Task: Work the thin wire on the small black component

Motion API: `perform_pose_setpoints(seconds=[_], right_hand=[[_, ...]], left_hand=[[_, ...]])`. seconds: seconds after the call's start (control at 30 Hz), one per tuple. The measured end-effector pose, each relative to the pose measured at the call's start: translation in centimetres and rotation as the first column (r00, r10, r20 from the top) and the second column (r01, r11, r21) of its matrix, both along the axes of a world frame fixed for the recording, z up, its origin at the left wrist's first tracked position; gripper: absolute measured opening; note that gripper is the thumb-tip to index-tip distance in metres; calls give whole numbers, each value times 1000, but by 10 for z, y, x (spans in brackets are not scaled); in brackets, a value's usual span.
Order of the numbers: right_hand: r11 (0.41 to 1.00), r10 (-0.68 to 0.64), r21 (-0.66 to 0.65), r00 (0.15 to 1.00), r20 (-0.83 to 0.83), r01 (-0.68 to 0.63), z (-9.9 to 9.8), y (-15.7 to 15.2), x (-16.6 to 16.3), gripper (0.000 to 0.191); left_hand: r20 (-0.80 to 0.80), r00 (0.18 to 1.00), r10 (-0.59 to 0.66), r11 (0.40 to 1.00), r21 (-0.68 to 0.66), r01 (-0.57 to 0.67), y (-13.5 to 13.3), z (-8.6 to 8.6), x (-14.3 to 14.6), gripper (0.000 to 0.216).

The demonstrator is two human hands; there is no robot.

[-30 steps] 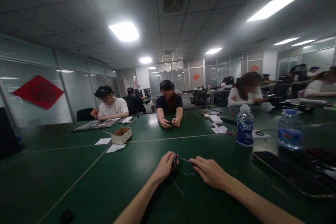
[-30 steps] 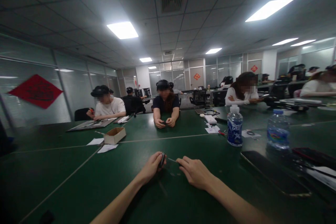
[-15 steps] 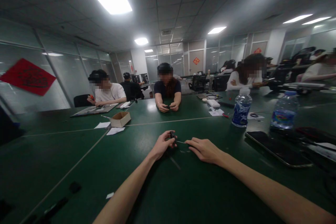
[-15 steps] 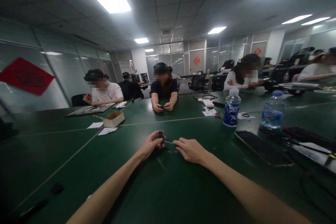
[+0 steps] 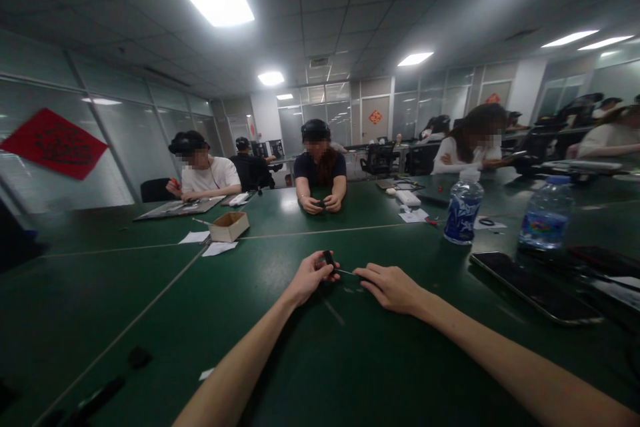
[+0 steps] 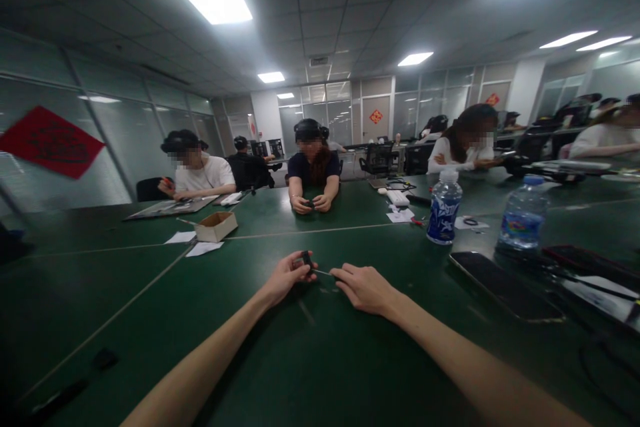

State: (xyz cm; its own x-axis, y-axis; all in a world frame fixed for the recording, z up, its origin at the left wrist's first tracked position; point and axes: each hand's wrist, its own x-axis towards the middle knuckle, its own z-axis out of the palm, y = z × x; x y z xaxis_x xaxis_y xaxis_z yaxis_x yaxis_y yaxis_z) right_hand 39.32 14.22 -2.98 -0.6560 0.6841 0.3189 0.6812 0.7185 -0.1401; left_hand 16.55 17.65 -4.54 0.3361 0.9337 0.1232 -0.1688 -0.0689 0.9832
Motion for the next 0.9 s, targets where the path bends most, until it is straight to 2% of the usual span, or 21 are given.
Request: perform_pose_setpoints(seconds=[0.17,0.37,0.5,0.7,0.9], right_hand=[[1000,-8,-10,1000,0,8,-2,1,1,34],[999,-21,-38,999,-42,20,-7,4,1,34],[997,-36,-68,996,-84,31,-5,3,1,31],[1000,-24,1,998,-62,24,0,0,-1,30],[999,-35,10,999,-33,36,-3,3,-1,32]], left_hand=[[-14,1000,-27,999,38,27,0,0,0,49],[30,999,-18,1000,1,18,2,-3,-1,51],[-6,1000,8,999,31,-8,0,-1,0,45],[-41,999,20,996,83,-17,1,-2,-1,42],[-42,999,22,994,110,-17,1,-1,-2,41]])
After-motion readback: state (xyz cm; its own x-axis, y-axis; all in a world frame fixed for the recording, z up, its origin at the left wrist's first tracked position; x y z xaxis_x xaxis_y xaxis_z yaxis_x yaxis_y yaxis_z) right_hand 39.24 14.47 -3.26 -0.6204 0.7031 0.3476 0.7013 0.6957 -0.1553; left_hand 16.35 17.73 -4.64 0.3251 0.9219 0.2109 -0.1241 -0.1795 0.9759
